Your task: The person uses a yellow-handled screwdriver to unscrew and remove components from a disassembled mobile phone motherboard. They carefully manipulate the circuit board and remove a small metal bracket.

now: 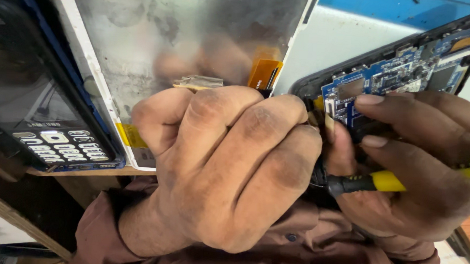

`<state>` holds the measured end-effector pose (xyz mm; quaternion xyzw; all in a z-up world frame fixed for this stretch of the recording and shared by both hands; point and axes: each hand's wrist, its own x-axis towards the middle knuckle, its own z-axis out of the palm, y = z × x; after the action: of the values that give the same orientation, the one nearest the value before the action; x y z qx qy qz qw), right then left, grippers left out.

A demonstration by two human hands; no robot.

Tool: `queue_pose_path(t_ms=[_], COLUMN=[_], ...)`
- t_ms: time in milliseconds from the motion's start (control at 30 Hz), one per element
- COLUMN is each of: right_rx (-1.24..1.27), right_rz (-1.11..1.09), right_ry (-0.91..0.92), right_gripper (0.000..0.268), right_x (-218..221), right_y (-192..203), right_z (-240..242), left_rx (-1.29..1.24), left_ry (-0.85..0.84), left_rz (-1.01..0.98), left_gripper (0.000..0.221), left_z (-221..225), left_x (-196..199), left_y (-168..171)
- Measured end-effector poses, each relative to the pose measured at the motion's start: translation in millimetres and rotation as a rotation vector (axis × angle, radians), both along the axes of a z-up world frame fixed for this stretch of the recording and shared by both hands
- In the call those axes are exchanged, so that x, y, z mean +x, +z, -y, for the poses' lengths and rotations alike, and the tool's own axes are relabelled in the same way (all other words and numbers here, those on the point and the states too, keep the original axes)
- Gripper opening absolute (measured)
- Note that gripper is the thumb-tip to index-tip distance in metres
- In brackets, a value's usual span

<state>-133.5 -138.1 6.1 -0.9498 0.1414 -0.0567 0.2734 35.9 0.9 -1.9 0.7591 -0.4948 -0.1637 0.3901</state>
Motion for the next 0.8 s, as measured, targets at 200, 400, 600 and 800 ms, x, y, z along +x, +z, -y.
queue_pose_path(t_ms=[200, 400, 600, 800], right_rx=[0.109, 0.135, 0.185, 0.271], right_rz=[0.009, -0.085, -0.083, -0.164], right_ry=[0.022, 0.090, -0.002, -0.165], right_gripper=[0.039, 0.038, 0.040, 0.038], right_x=[-3, -6, -17, -35], right_y=[-4, 1, 0, -5], right_z=[5, 15, 8, -3], left_rx=[-0.024, 0.017, 0.070, 0.017], left_ry=[-0.019, -0.084, -0.204, -0.095], left_rz=[-0.033, -0.045, -0.003, 0.013], left_gripper=[0.010, 0.011, 0.013, 0.017], left_z=[-5, -10, -19, -27], left_x=[2, 9, 18, 2], left_y=[-3, 2, 2, -9])
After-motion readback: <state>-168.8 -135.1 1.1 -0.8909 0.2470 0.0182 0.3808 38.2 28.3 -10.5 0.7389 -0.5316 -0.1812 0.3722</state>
